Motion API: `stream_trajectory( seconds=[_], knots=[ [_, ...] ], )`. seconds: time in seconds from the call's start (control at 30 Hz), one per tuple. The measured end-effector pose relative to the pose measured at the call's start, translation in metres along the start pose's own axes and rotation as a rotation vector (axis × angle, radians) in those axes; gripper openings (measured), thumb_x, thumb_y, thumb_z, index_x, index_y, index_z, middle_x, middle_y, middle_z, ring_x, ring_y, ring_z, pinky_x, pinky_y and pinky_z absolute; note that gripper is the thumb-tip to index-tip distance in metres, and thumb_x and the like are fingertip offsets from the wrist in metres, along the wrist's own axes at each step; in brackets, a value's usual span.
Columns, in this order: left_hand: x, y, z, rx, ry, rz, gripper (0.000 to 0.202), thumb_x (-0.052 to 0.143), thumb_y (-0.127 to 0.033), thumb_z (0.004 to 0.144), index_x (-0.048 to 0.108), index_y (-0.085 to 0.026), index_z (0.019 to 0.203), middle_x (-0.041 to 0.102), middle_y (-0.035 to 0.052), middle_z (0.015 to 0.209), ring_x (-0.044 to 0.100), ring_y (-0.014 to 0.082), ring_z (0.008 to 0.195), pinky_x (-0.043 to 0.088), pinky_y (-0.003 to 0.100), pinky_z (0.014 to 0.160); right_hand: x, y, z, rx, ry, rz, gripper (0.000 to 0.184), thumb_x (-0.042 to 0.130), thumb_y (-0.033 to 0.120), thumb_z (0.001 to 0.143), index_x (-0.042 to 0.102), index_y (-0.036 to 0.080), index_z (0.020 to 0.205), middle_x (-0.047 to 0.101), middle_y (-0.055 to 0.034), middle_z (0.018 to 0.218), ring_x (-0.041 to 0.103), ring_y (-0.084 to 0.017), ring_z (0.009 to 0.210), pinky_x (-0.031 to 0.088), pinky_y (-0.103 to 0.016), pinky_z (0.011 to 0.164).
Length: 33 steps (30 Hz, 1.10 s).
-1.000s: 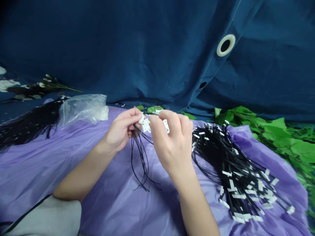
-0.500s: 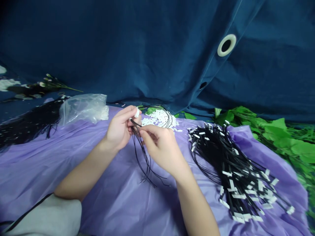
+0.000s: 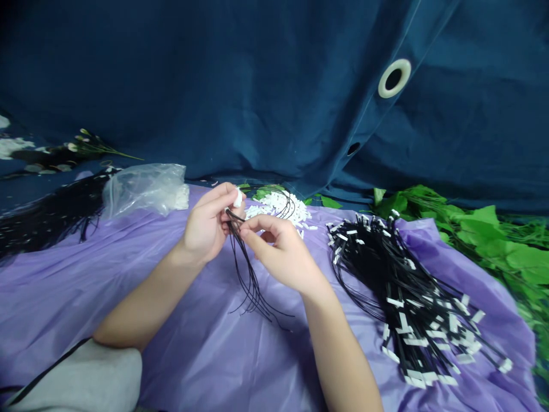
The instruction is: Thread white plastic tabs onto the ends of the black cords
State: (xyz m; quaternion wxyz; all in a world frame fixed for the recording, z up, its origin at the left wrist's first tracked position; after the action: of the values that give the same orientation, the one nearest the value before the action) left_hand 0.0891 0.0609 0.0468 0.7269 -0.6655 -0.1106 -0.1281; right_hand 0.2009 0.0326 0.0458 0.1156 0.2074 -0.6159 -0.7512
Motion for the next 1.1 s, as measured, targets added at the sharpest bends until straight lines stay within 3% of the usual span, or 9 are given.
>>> stream_trajectory(
  seconds=[0.2,0.37,0.57,0.63,0.7,0.83,0.93,1.0,1.1],
  knots=[
    [0.003,0.002,-0.002,-0.037,0.014,0.015,0.021,0.06,-0.029,0.079,0.044,-0.018,0.072,0.031,-0.0072,0.05,0.028,0.0037,0.038,0.017,0.016,0.039,-0.01,0.001,-0.003,-0.002,-0.047,-0.089,0.027,0.052,0.032,0.094,0.05,0.016,0.072,0.042,0.0053,0.061,0.033,-0.004,0.053,0.027,-0.018,0.047],
    [-0.001,0.003,0.002,-0.058,-0.01,0.04,0.021,0.059,-0.029,0.081,0.043,-0.018,0.071,0.029,-0.0071,0.05,0.028,0.0037,0.038,0.015,0.016,0.039,-0.03,0.005,-0.017,0.03,0.111,0.303,0.01,0.059,0.026,0.092,0.055,0.024,0.101,0.031,0.0096,0.052,0.026,-0.005,0.046,0.02,-0.017,0.044],
    [-0.001,0.005,0.004,-0.1,0.012,0.048,0.02,0.058,-0.028,0.081,0.044,-0.018,0.071,0.027,-0.0067,0.052,0.028,0.0041,0.038,0.015,0.016,0.039,-0.079,0.035,-0.044,-0.323,0.052,0.673,0.009,0.068,0.024,0.074,0.06,0.025,0.078,0.041,0.0061,0.05,0.033,-0.008,0.035,0.027,-0.023,0.033],
    [0.001,0.006,0.002,-0.105,0.024,0.044,0.02,0.058,-0.028,0.081,0.044,-0.018,0.071,0.028,-0.0066,0.052,0.029,0.0041,0.04,0.016,0.015,0.04,-0.093,0.041,-0.048,-0.445,-0.073,0.765,0.016,0.071,0.024,0.073,0.063,0.027,0.086,0.039,0.0066,0.051,0.027,-0.006,0.035,0.026,-0.022,0.03],
    [0.004,0.008,0.001,-0.109,0.044,0.038,0.021,0.059,-0.028,0.081,0.044,-0.018,0.071,0.029,-0.0065,0.052,0.027,0.0037,0.04,0.016,0.015,0.04,-0.101,0.045,-0.048,-0.53,-0.221,0.802,0.003,0.069,0.031,0.082,0.067,0.031,0.084,0.029,0.0057,0.052,0.019,-0.006,0.04,0.024,-0.019,0.032],
    [0.009,0.01,-0.001,-0.12,0.087,0.035,0.021,0.06,-0.029,0.079,0.043,-0.018,0.071,0.031,-0.0063,0.053,0.025,0.0037,0.042,0.014,0.015,0.04,-0.097,0.058,-0.046,-0.646,-0.41,0.47,0.033,0.054,0.046,0.093,0.067,0.032,0.067,0.017,0.0021,0.066,0.021,-0.01,0.052,0.026,-0.019,0.04],
    [0.01,0.01,-0.003,-0.114,0.095,0.032,0.022,0.061,-0.029,0.078,0.043,-0.018,0.071,0.031,-0.0061,0.052,0.025,0.0042,0.043,0.015,0.015,0.041,-0.085,0.057,-0.044,-0.64,-0.417,0.273,0.029,0.053,0.052,0.092,0.07,0.037,0.075,0.023,0.0026,0.066,0.024,-0.009,0.049,0.028,-0.019,0.038],
    [0.012,0.009,-0.004,-0.11,0.104,0.035,0.022,0.062,-0.029,0.077,0.043,-0.018,0.071,0.033,-0.0058,0.052,0.026,0.0045,0.043,0.015,0.016,0.041,-0.076,0.054,-0.045,-0.665,-0.376,0.197,0.015,0.06,0.047,0.09,0.072,0.04,0.091,0.032,0.0045,0.061,0.024,-0.007,0.042,0.024,-0.019,0.033],
    [0.014,0.007,-0.008,-0.106,0.117,0.043,0.022,0.062,-0.029,0.077,0.044,-0.018,0.071,0.036,-0.0051,0.053,0.028,0.0047,0.044,0.016,0.017,0.043,-0.066,0.05,-0.046,-0.661,-0.397,-0.049,0.021,0.074,0.027,0.082,0.073,0.031,0.102,0.052,0.0044,0.061,0.041,-0.007,0.045,0.033,-0.022,0.038]
  ],
)
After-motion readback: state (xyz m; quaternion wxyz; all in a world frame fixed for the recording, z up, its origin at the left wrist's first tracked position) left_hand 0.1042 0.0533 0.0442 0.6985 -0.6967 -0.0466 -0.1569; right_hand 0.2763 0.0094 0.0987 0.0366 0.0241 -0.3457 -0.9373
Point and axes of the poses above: each hand's wrist, its own z-axis towards the middle knuckle, its own x-axis out of the palm, y = z × x, the point moved 7 cm from there along z, towards the middle knuckle
